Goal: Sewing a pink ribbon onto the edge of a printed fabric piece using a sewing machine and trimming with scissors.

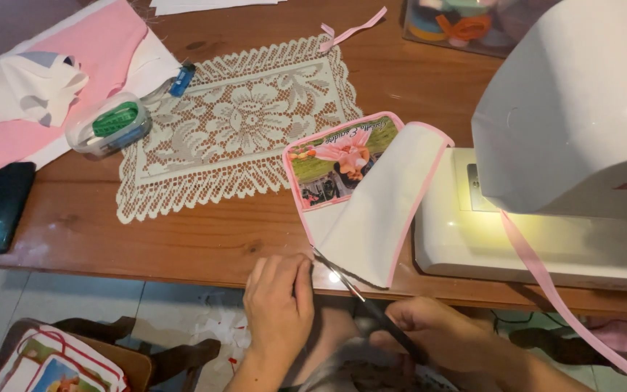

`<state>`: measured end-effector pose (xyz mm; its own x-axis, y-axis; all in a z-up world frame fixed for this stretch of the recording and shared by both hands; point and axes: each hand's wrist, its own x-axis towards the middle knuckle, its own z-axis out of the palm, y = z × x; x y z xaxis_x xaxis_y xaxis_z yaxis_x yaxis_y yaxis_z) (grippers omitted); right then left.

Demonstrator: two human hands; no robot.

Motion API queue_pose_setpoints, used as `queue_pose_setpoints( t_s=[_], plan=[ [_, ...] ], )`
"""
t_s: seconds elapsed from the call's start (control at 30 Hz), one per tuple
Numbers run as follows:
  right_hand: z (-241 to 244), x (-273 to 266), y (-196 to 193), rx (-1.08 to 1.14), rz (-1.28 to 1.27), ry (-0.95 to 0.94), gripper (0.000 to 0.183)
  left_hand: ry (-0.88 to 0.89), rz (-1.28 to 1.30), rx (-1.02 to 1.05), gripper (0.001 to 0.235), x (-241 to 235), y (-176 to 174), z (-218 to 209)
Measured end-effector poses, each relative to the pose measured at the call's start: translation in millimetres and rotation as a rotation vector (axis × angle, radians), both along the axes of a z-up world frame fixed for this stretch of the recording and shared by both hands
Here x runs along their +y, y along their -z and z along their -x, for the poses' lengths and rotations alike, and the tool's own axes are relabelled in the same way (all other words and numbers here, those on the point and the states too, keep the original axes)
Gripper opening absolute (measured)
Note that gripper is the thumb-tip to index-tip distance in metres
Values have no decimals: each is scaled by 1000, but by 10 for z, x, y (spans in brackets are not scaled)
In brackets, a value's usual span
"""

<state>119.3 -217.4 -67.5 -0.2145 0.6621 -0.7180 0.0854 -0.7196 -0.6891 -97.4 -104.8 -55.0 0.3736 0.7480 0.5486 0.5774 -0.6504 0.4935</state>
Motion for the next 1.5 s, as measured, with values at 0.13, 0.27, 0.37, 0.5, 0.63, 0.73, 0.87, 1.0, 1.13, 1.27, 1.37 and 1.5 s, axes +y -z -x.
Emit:
queue_pose_setpoints(
  t_s=[0.13,0.27,0.37,0.5,0.63,0.73,0.87,1.0,1.13,1.27,1.37,1.5],
  plan=[
    [149,173,-128,-95,-85,-13,38,89,58,-82,18,-21,-33,-22],
    [221,216,-104,1,-26,53,35,125,70,-127,20,-44,-36,-21],
    [246,252,-151,-15,-17,35,35,139,67,-155,21,-42,-30,-20],
    [273,261,-169,5,-3,88,34,156,66,-175,24,-53,-21,-1],
    [278,187,-180,-66,-26,60,34,251,61,-176,24,-92,61,396],
    [184,-9,39,-37,-64,92,33,63,361,497,23,73,274,1073],
    [122,-36,369,-511,-762,-227,33,-414,580,986,63,113,176,1596],
    [505,251,-3,-798,-756,-464,16,-85,617,-18,74,-266,-101,908],
    [746,318,11,-861,-1142,-314,33,219,622,-438,32,-201,10,370],
    [746,275,-447,-1171,-1740,-130,30,-95,854,-674,24,173,-291,300],
    [586,172,-537,-1047,-1916,-129,23,-259,859,-633,21,627,-443,465],
    [343,76,-675,-848,-1788,5,13,-387,617,19,64,1452,-8,1044]
  ],
)
